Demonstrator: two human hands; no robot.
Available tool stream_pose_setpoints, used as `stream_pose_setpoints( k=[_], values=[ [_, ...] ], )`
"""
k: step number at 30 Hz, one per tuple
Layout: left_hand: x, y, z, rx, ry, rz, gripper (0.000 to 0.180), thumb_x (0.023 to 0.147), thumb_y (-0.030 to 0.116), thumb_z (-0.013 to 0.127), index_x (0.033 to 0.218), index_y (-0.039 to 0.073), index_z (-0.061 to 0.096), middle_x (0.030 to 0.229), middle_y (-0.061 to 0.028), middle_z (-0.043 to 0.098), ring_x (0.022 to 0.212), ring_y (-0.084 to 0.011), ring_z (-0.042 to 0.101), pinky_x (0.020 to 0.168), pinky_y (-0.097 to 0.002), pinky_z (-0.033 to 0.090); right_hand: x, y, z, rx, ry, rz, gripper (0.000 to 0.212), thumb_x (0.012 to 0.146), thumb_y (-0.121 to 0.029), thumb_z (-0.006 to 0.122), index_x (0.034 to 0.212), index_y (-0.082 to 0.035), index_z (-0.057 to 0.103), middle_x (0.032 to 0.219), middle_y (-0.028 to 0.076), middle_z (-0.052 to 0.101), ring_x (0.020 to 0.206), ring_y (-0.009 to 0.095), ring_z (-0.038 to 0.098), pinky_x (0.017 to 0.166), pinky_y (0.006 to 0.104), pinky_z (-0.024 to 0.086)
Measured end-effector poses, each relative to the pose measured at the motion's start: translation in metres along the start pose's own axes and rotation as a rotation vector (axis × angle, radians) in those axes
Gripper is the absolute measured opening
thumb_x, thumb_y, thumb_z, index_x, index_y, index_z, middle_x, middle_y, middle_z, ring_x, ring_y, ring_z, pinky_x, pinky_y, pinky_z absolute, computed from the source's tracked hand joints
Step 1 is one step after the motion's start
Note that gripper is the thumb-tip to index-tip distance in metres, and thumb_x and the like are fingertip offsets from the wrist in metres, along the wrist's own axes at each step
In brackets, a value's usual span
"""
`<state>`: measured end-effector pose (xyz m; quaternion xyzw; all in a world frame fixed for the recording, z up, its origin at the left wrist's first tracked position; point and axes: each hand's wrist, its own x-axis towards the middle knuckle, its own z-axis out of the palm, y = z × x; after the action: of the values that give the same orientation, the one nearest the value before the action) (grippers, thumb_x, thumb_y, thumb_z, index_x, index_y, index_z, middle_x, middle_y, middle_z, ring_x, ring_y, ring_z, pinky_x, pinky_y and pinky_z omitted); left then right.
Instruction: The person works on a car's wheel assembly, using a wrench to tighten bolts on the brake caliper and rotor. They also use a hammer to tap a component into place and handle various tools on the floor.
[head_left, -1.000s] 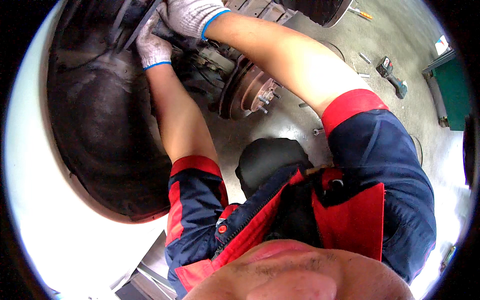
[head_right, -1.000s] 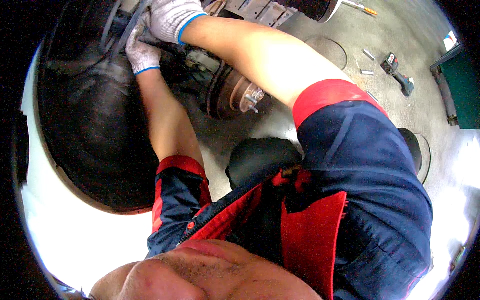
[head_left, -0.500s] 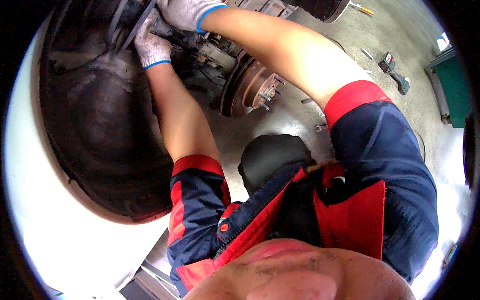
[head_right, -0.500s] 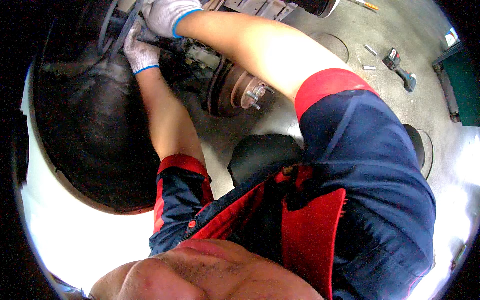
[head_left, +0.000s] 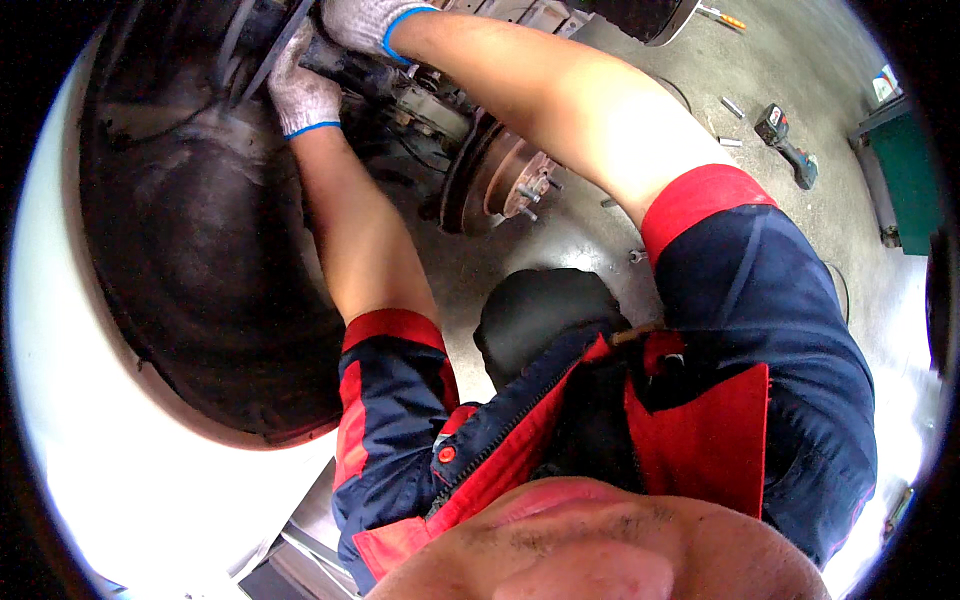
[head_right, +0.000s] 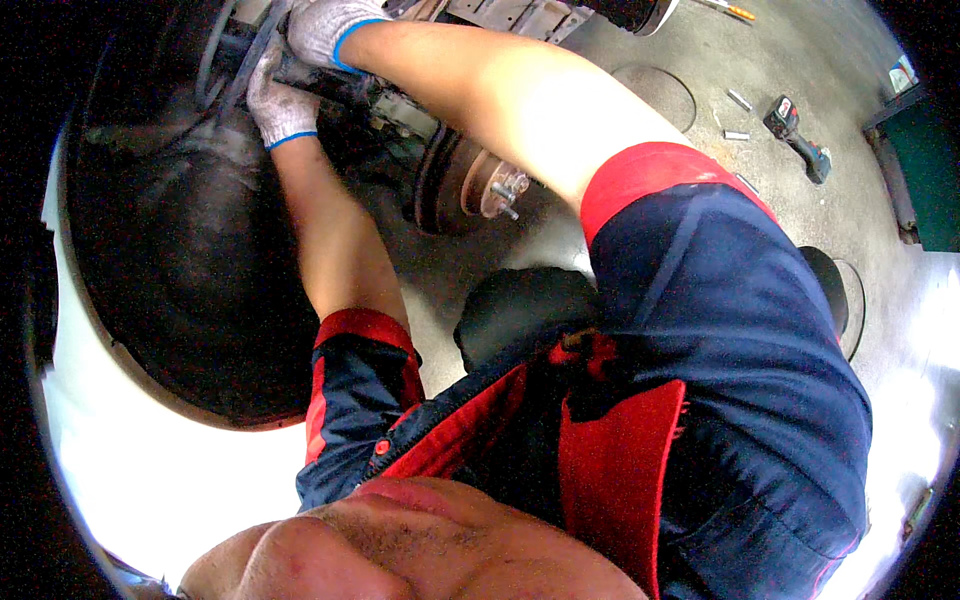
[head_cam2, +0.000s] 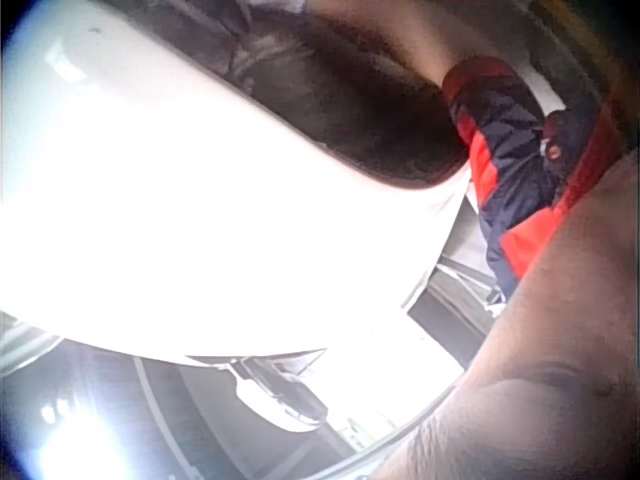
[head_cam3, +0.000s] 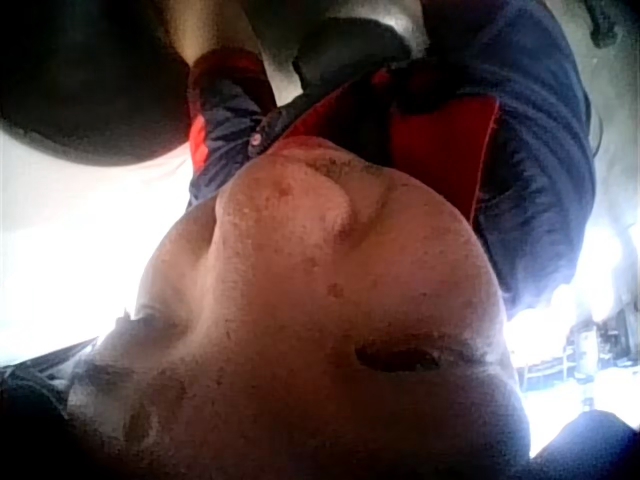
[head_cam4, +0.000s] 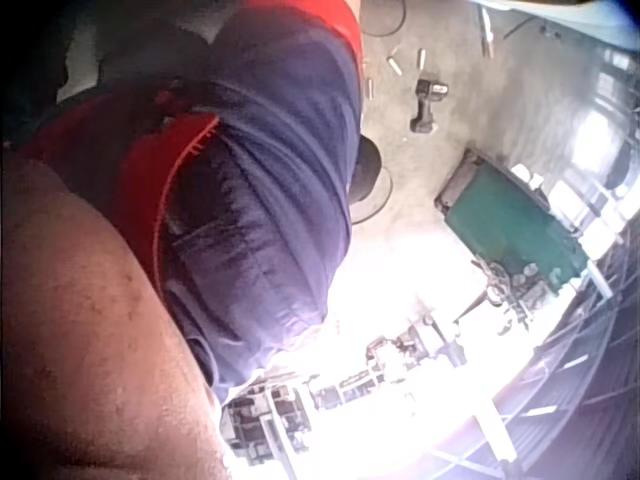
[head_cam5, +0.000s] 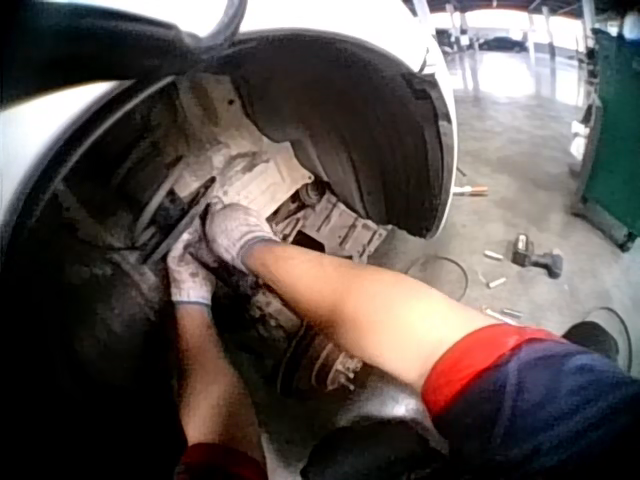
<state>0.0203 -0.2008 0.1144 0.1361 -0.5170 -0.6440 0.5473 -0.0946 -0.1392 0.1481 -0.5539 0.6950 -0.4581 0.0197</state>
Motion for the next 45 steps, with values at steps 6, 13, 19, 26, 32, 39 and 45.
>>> stream_pose_setpoints(
  k=[6,13,19,26,32,39,45],
  values=[
    [0.005,0.002,-0.028,-0.13,-0.025,0.006,0.038,0.082,0.013,0.07,0.118,-0.001,0.074,0.125,-0.0125,0.071,0.119,-0.0297,0.063,0.108,-0.0433,0.046,-0.029,-0.015,-0.018,0.029,0.087,-0.052,0.047,0.101,-0.037,0.047,0.111,0.002,0.071,0.11,0.028,0.073,0.102,0.043,0.071,0.092,0.0509,0.054],
    [-0.005,0.01,-0.032,0.014,-0.027,0.021,0.053,0.082,0.023,0.067,0.131,0.002,0.067,0.135,-0.0154,0.066,0.128,-0.0359,0.058,0.113,-0.0507,0.041,-0.05,-0.028,-0.019,0.028,0.17,-0.13,0.045,0.098,-0.037,0.055,0.1,0.004,0.072,0.098,0.027,0.074,0.098,0.043,0.072,0.087,0.0483,0.056],
    [-0.005,0.001,0.011,0.012,0.005,-0.015,0.055,0.083,0.024,0.066,0.133,0.001,0.066,0.135,-0.0155,0.066,0.128,-0.0355,0.058,0.113,-0.0492,0.042,0.003,0.0,0.002,0.108,0.096,0.009,0.057,0.101,-0.046,0.046,0.104,0.005,0.072,0.106,0.029,0.072,0.103,0.044,0.07,0.091,0.0525,0.055],
    [0.009,0.003,-0.021,-0.08,0.055,-0.064,0.04,0.081,0.015,0.07,0.117,-0.003,0.074,0.124,-0.0137,0.072,0.117,-0.0308,0.064,0.109,-0.0456,0.046,-0.015,-0.021,-0.008,0.005,0.082,-0.062,0.052,0.107,-0.036,0.037,0.108,0.003,0.07,0.103,0.029,0.072,0.102,0.042,0.071,0.089,0.0494,0.056],
    [-0.01,0.02,-0.064,-0.09,0.007,-0.056,0.043,0.081,0.016,0.07,0.119,-0.003,0.074,0.128,-0.0144,0.071,0.121,-0.0307,0.063,0.11,-0.0451,0.045,-0.072,-0.042,-0.03,0.023,-0.049,-0.253,0.049,0.107,-0.032,0.039,0.117,0.006,0.068,0.111,0.029,0.072,0.107,0.043,0.07,0.09,0.0496,0.056],
    [-0.009,0.018,-0.068,-0.026,0.026,0.0,0.04,0.08,0.017,0.076,0.116,0.0,0.074,0.121,-0.0114,0.071,0.115,-0.0307,0.063,0.107,-0.0468,0.046,-0.058,-0.042,0.002,0.139,-0.021,0.019,0.049,0.107,-0.03,0.036,0.114,0.006,0.068,0.11,0.03,0.071,0.104,0.043,0.071,0.09,0.0506,0.056],
    [0.009,0.001,-0.014,-0.112,-0.03,-0.061,0.045,0.079,0.015,0.076,0.12,-0.001,0.073,0.126,-0.0137,0.07,0.117,-0.0331,0.064,0.11,-0.0477,0.045,0.009,0.01,0.021,-0.045,0.093,-0.109,0.049,0.103,-0.039,0.048,0.111,0.005,0.07,0.106,0.031,0.072,0.102,0.042,0.072,0.09,0.0503,0.056]
  ],
)
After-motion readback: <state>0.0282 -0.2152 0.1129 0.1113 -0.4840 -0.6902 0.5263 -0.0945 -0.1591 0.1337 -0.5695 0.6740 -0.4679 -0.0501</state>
